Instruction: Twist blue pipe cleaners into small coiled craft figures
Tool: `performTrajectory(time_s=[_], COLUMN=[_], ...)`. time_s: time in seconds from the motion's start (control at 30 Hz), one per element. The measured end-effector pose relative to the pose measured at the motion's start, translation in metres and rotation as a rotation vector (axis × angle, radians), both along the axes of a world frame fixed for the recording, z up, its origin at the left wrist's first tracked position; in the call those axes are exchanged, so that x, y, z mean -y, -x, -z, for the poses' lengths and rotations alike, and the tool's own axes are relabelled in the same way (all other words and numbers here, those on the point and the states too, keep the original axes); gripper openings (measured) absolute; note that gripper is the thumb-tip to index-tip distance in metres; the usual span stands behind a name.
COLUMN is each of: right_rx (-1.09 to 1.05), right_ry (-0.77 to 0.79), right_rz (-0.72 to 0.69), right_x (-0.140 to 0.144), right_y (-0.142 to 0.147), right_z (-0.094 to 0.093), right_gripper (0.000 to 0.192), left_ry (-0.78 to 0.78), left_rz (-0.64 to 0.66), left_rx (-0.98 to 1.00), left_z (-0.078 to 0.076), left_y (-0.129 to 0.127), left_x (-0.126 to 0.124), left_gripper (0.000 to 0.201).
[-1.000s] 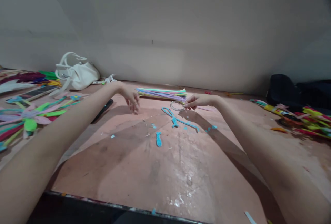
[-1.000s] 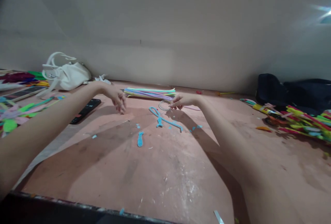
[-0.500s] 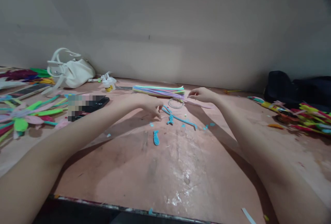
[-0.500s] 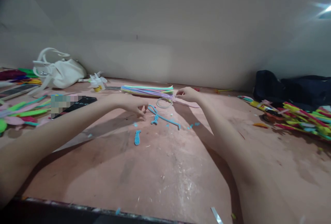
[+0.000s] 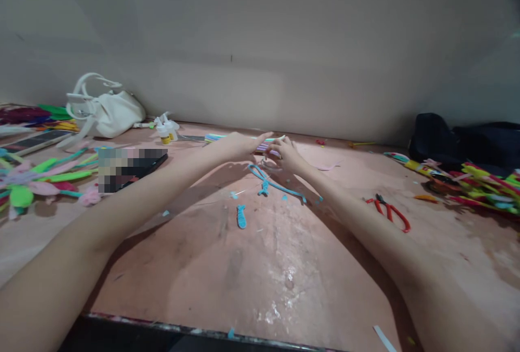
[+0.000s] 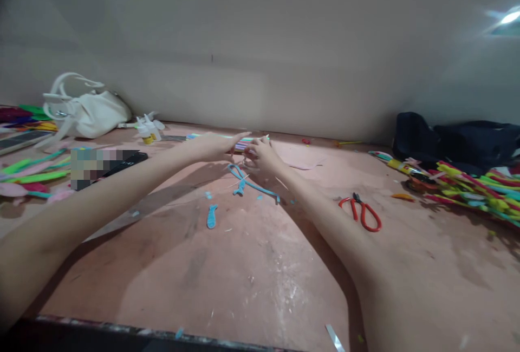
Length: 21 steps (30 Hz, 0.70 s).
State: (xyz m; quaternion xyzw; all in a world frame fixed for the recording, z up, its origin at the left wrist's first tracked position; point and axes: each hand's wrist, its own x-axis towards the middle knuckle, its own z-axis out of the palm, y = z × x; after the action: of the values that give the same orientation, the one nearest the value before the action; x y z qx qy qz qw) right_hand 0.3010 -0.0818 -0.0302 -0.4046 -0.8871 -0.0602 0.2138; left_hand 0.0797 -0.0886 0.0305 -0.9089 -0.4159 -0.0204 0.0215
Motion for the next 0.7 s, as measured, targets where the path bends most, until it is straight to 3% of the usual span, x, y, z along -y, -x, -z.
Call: performTrajectory(time_s=[0.07, 0.13, 0.23, 0.3, 0.4, 0.5, 0.6, 0.7], right_rx=[-0.110, -0.223, -0.690, -0.877, -0.956, -0.983, -0.951, -0.937], right_ry=[0.000, 0.049, 0.309, 0.414, 0.553, 0.628, 0.658, 0.542], right_rz=[0.039, 0.020, -0.117, -0.189, -0.283, -0.336, -0.337, -0.278], right_x=[0.004, 0.008, 0.017, 0.026, 0.042, 0.058, 0.064, 0.059], right_y=[0.007, 0.007, 0.006, 0.008, 0.017, 0.028, 0.029, 0.016], right_z=[-0.015, -0.035, -0.061, -0.073, -0.083, -0.088, -0.093, -0.101], right_gripper=[0.026, 0.027, 0.016, 0.019, 0.014, 0.016, 0.013, 0.013], left_ry=[-0.141, -0.162, -0.162, -0.161, -0.053, 0.105, 0.260, 0.290], left_rz=[-0.106, -0.143, -0.129, -0.088, 0.088, 0.241, 0.230, 0.189], left_rx=[-0.092, -0.125, -0.092, 0.075, 0.422, 0.572, 0.582, 0.603], left_z=[-0.009, -0.020, -0.029, -0.026, -0.011, 0.002, 0.000, -0.013], left_y=[-0.003, -0.001, 0.009, 0.013, 0.010, 0.000, -0.002, 0.014], left_x=[-0.005, -0.007, -0.006, -0.007, -0.010, -0.012, -0.011, -0.013], left_gripper=[0.057, 0.030, 0.028, 0.037, 0.061, 0.031, 0.037, 0.033])
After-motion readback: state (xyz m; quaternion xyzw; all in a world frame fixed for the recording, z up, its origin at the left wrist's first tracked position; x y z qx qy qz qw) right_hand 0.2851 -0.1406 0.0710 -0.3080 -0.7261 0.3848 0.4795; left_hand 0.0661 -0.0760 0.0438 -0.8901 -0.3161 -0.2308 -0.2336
